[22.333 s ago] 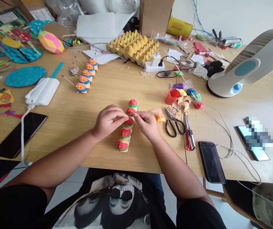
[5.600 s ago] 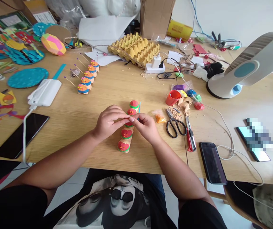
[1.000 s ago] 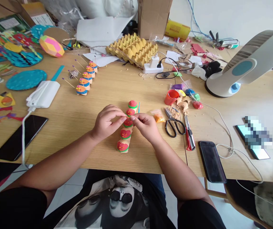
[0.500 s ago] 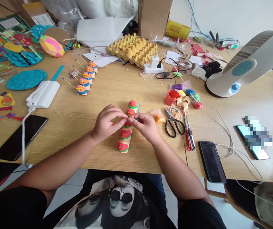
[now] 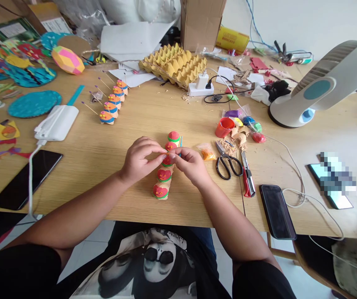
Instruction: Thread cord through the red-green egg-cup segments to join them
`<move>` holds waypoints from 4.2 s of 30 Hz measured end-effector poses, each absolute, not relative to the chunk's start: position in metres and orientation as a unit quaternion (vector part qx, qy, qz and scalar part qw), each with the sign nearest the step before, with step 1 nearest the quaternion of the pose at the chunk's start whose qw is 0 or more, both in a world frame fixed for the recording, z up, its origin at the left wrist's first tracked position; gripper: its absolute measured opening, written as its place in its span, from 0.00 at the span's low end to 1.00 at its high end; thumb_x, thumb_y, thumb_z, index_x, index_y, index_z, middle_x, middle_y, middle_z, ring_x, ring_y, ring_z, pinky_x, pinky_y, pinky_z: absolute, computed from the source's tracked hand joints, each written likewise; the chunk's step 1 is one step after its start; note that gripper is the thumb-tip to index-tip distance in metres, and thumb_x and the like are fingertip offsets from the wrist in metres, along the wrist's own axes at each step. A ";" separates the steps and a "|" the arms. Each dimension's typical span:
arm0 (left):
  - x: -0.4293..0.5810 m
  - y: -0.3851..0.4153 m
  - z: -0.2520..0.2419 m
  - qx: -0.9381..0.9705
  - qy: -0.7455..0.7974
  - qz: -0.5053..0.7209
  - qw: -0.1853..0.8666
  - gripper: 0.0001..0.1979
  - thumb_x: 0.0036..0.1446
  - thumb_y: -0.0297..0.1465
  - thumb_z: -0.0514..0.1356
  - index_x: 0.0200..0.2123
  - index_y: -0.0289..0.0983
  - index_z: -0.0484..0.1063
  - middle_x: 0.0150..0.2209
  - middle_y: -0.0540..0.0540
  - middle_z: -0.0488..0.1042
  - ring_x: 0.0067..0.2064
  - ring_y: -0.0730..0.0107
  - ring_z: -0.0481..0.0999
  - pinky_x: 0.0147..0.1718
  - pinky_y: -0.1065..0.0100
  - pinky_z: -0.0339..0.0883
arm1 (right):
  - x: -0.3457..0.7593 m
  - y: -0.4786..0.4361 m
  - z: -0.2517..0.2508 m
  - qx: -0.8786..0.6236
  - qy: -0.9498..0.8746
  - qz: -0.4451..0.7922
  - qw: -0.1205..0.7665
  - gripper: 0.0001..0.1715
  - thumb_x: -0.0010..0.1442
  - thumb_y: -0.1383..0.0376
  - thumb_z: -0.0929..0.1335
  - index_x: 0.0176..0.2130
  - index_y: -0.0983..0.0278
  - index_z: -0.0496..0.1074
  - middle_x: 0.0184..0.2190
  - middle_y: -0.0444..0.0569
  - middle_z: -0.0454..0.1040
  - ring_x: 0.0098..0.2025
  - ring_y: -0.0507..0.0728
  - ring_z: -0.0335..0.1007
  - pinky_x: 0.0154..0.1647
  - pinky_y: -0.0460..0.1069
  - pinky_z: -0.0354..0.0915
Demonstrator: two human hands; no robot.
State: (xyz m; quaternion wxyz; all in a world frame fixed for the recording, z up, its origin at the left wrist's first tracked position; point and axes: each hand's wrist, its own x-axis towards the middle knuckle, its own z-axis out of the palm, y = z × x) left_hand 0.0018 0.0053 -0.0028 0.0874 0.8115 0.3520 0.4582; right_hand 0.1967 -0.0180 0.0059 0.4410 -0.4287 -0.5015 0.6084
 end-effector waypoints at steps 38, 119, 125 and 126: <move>0.002 0.006 -0.004 0.827 0.313 0.462 0.068 0.02 0.62 0.32 0.65 0.37 0.42 0.79 0.33 0.50 0.80 0.36 0.68 0.75 0.40 0.63 0.68 | 0.193 -0.020 0.005 -0.414 -0.512 0.595 0.462 0.22 0.54 0.49 0.77 0.32 0.64 0.73 0.25 0.41 0.69 0.24 0.47 0.57 0.24 0.46 0.54; 0.001 0.006 -0.001 0.814 0.339 0.466 0.076 0.04 0.62 0.33 0.64 0.35 0.41 0.79 0.32 0.49 0.80 0.35 0.68 0.76 0.39 0.63 0.69 | 0.198 -0.016 0.009 -0.394 -0.407 0.655 0.500 0.19 0.55 0.49 0.75 0.35 0.61 0.75 0.28 0.44 0.70 0.28 0.50 0.61 0.26 0.46 0.58; 0.001 0.006 -0.001 0.812 0.351 0.458 0.081 0.06 0.63 0.35 0.64 0.35 0.41 0.79 0.32 0.49 0.80 0.35 0.68 0.76 0.40 0.62 0.69 | 0.206 -0.010 0.007 -0.431 -0.394 0.613 0.532 0.21 0.51 0.49 0.77 0.32 0.61 0.72 0.26 0.42 0.69 0.26 0.49 0.59 0.26 0.46 0.57; 0.000 0.006 -0.001 0.814 0.349 0.458 0.083 0.07 0.63 0.36 0.64 0.35 0.41 0.79 0.33 0.49 0.80 0.36 0.68 0.76 0.40 0.62 0.69 | 0.207 -0.009 0.007 -0.437 -0.395 0.604 0.538 0.22 0.52 0.49 0.77 0.31 0.61 0.71 0.26 0.41 0.69 0.25 0.49 0.58 0.26 0.46 0.56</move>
